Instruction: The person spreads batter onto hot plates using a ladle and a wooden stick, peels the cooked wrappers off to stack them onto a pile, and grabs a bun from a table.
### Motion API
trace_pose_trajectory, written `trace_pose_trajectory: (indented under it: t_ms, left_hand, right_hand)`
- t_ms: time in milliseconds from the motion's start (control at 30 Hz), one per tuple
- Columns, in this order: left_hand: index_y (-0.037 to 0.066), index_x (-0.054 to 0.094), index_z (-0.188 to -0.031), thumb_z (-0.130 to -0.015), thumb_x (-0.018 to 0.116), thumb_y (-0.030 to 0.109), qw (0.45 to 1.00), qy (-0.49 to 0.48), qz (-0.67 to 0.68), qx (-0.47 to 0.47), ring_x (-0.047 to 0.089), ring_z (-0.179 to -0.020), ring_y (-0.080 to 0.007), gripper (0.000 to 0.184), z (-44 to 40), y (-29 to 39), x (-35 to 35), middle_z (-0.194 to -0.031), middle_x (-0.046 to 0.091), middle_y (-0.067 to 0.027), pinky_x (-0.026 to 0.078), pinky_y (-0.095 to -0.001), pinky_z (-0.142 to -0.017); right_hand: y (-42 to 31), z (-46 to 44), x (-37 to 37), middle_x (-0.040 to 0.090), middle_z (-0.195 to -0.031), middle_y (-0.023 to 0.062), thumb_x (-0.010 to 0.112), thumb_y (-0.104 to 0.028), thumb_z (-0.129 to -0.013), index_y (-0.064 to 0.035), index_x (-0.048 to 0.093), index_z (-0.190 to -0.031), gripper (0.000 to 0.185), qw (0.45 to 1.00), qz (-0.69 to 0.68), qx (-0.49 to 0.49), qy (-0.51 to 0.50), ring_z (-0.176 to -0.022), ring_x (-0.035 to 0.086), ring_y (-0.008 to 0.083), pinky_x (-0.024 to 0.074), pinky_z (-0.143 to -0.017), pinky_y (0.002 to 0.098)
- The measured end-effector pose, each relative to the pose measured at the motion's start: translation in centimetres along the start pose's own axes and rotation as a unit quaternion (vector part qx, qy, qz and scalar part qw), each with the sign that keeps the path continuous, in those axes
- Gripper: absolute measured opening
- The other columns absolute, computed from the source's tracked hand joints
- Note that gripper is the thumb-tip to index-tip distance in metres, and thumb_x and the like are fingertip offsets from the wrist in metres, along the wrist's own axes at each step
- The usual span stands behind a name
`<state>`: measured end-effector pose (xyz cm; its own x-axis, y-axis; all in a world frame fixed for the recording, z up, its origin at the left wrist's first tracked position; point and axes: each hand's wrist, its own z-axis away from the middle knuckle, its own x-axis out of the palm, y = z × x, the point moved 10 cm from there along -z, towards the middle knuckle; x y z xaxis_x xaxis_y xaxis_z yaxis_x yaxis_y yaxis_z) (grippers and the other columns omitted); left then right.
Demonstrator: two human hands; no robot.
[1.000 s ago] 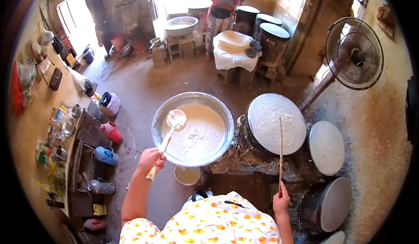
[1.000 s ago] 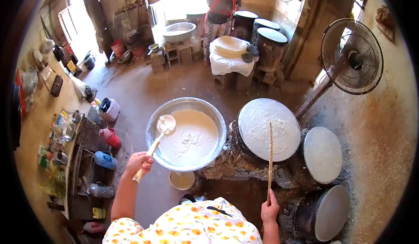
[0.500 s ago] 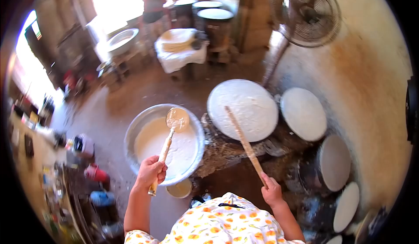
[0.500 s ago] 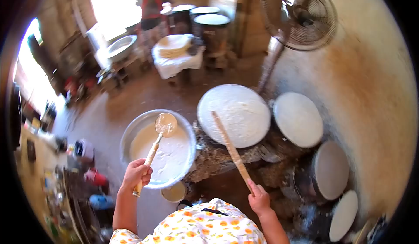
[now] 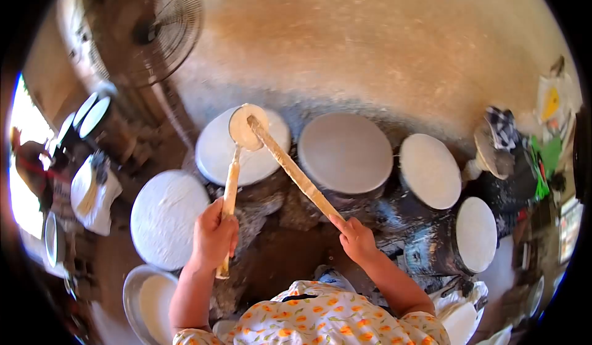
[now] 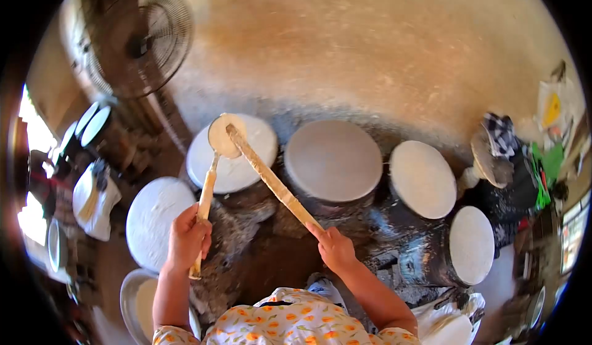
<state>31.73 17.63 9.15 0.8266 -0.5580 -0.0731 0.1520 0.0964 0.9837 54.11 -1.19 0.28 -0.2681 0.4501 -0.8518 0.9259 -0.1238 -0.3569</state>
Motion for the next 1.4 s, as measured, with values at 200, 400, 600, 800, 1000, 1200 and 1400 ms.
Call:
trace_pose_trajectory:
  t_ms: [200,400,600,800,1000,1200,1400]
  left_hand:
    - [0.004,0.049,-0.092,-0.086,0.047,0.002,0.997,-0.060,0.036,0.017,0.045,-0.040,-0.0088,0.007,-11.5,-0.5,19.1,-0.058,0.046,-0.0007,0.036,-0.0244,-0.033]
    - [0.001,0.053,-0.100,-0.084,0.046,-0.001,0.978,-0.202,0.045,-0.005,0.045,-0.040,-0.0093,0.017,-17.4,-5.6,31.1,-0.058,0.048,-0.0017,0.036,-0.0238,-0.033]
    - [-0.002,0.051,-0.121,-0.082,0.050,-0.002,0.949,-0.313,-0.007,-0.027,0.052,-0.046,-0.0147,0.038,-22.0,-12.1,34.3,-0.064,0.054,-0.0086,0.041,-0.0281,-0.039]
    - [0.001,0.051,-0.122,-0.075,0.056,0.005,0.769,-0.197,-0.477,0.377,0.060,-0.065,-0.0358,0.047,-23.3,-3.9,31.1,-0.086,0.055,-0.0172,0.051,-0.0446,-0.059]
    - [0.002,0.054,-0.119,-0.077,0.056,0.005,0.699,-0.152,-0.519,0.468,0.058,-0.058,-0.0307,0.043,-23.7,3.5,27.9,-0.085,0.054,-0.0130,0.051,-0.0417,-0.054]
    - [-0.001,0.049,-0.127,-0.079,0.057,-0.004,0.802,-0.106,-0.331,0.486,0.056,-0.055,-0.0218,0.048,-22.0,8.7,24.9,-0.086,0.057,-0.0127,0.048,-0.0329,-0.050]
    - [-0.001,0.043,-0.133,-0.088,0.051,-0.001,0.966,-0.218,0.116,0.077,0.050,-0.049,-0.0086,0.045,-23.8,2.4,22.5,-0.075,0.056,-0.0056,0.040,-0.0205,-0.040]
  right_hand:
    - [14.9,0.7,-4.4,0.049,-0.081,0.0125,0.062,-0.004,-0.073,-0.0238,0.035,-0.140,0.075,0.993,0.016,0.116,-0.006,-0.066,0.055,0.0318,0.0482,-0.056,0.0418]
    - [23.8,6.1,-4.5,0.050,-0.085,0.0166,0.061,-0.007,-0.073,-0.0214,0.035,-0.140,0.073,0.971,0.023,0.234,-0.038,-0.071,0.056,0.0358,0.0485,-0.060,0.0459]
    - [25.4,10.7,-2.5,0.052,-0.089,0.0192,0.060,-0.007,-0.073,-0.0247,0.035,-0.139,0.073,0.934,0.046,0.348,-0.069,-0.071,0.058,0.0376,0.0501,-0.062,0.0463]
    - [22.4,9.8,-3.1,0.056,-0.084,0.0153,0.057,-0.004,-0.073,-0.0241,0.046,-0.133,0.064,0.904,0.039,0.422,-0.050,-0.068,0.058,0.0352,0.0480,-0.059,0.0451]
    - [20.7,9.9,-3.6,0.055,-0.074,0.0143,0.053,0.006,-0.071,-0.0178,0.057,-0.124,0.059,0.911,-0.053,0.397,0.097,-0.060,0.054,0.0310,0.0449,-0.055,0.0393]
    - [19.8,10.2,-2.7,0.055,-0.072,0.0148,0.052,0.009,-0.070,-0.0138,0.056,-0.125,0.059,0.906,-0.062,0.405,0.108,-0.059,0.053,0.0283,0.0437,-0.055,0.0371]
    - [21.7,7.7,-1.4,0.061,-0.096,0.0231,0.049,0.008,-0.073,-0.0108,0.051,-0.129,0.059,0.902,-0.097,0.409,0.102,-0.081,0.061,0.0340,0.0472,-0.069,0.0364]
